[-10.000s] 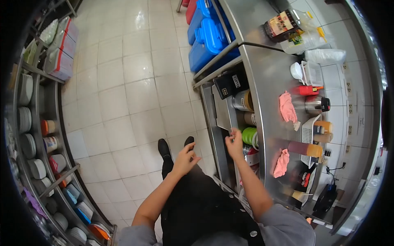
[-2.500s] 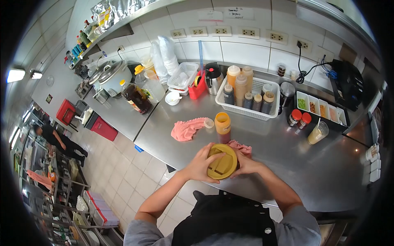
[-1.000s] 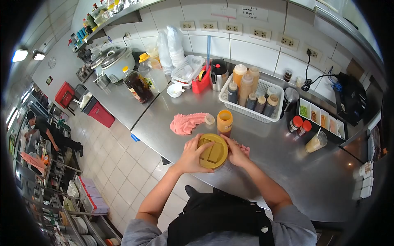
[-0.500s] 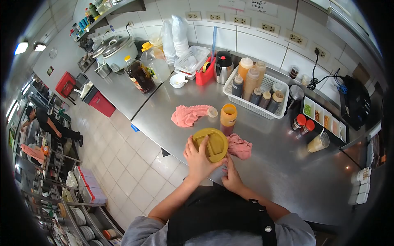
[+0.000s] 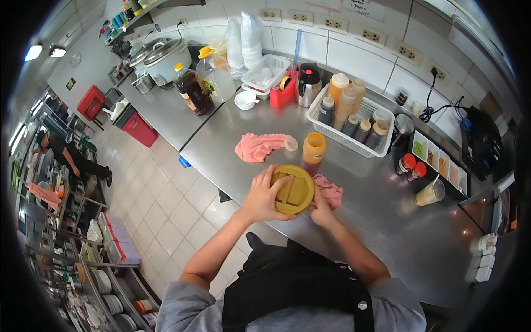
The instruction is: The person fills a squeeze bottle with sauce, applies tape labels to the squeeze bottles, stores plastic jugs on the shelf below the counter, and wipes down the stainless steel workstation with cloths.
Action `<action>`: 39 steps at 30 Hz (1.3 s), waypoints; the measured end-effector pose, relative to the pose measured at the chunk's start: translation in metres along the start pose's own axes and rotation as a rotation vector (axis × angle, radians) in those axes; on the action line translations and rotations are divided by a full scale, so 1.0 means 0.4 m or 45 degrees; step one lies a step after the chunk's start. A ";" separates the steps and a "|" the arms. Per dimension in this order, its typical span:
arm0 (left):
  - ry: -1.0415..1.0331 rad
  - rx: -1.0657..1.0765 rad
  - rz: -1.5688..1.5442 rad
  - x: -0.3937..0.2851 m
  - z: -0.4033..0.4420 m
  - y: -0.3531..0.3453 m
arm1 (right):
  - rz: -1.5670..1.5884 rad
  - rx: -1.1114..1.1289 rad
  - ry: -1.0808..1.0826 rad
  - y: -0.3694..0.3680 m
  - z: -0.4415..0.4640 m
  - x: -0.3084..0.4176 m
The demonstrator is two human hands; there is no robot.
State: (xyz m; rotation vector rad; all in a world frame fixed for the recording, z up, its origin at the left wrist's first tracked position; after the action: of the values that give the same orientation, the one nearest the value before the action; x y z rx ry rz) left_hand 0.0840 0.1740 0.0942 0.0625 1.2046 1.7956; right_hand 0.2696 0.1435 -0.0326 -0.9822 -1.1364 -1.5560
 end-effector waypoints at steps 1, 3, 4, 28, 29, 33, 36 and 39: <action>0.085 -0.105 0.080 -0.011 -0.015 -0.007 | 0.025 -0.045 0.053 -0.005 -0.018 0.000; 0.173 -0.203 0.152 -0.041 -0.034 -0.023 | 0.075 -0.078 -0.029 -0.018 -0.066 0.048; 0.257 -0.308 0.231 -0.049 -0.038 -0.022 | 0.125 -0.110 -0.099 -0.016 -0.087 0.075; 0.271 -0.265 0.129 -0.084 -0.038 -0.020 | 0.657 -0.366 -0.369 -0.009 -0.036 0.041; 0.274 -0.262 0.123 -0.100 -0.040 -0.029 | 0.590 -0.368 -0.346 -0.013 -0.058 0.057; 0.453 -0.444 0.183 -0.107 -0.035 -0.017 | 0.510 -0.365 -0.324 -0.025 -0.131 0.152; 0.519 -0.522 0.122 -0.071 -0.001 0.024 | 0.376 -0.295 -0.382 0.003 -0.140 0.180; 0.949 -0.613 -0.947 0.100 -0.022 -0.001 | 0.270 -0.345 -0.406 0.048 -0.090 0.132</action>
State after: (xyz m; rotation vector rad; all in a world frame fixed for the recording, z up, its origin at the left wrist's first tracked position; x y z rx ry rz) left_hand 0.0573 0.1964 0.0723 -1.2581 1.0211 1.3858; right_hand 0.2731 0.0942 0.0122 -1.5247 -1.0084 -1.4372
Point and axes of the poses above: each hand's wrist, its own z-axis towards the middle knuckle, its own y-axis out of the back of the hand, x = y × z, the point moved 4 cm from there along z, towards the middle knuckle, and after that the axes turned 15 degrees about -x, right-handed, at the moved point
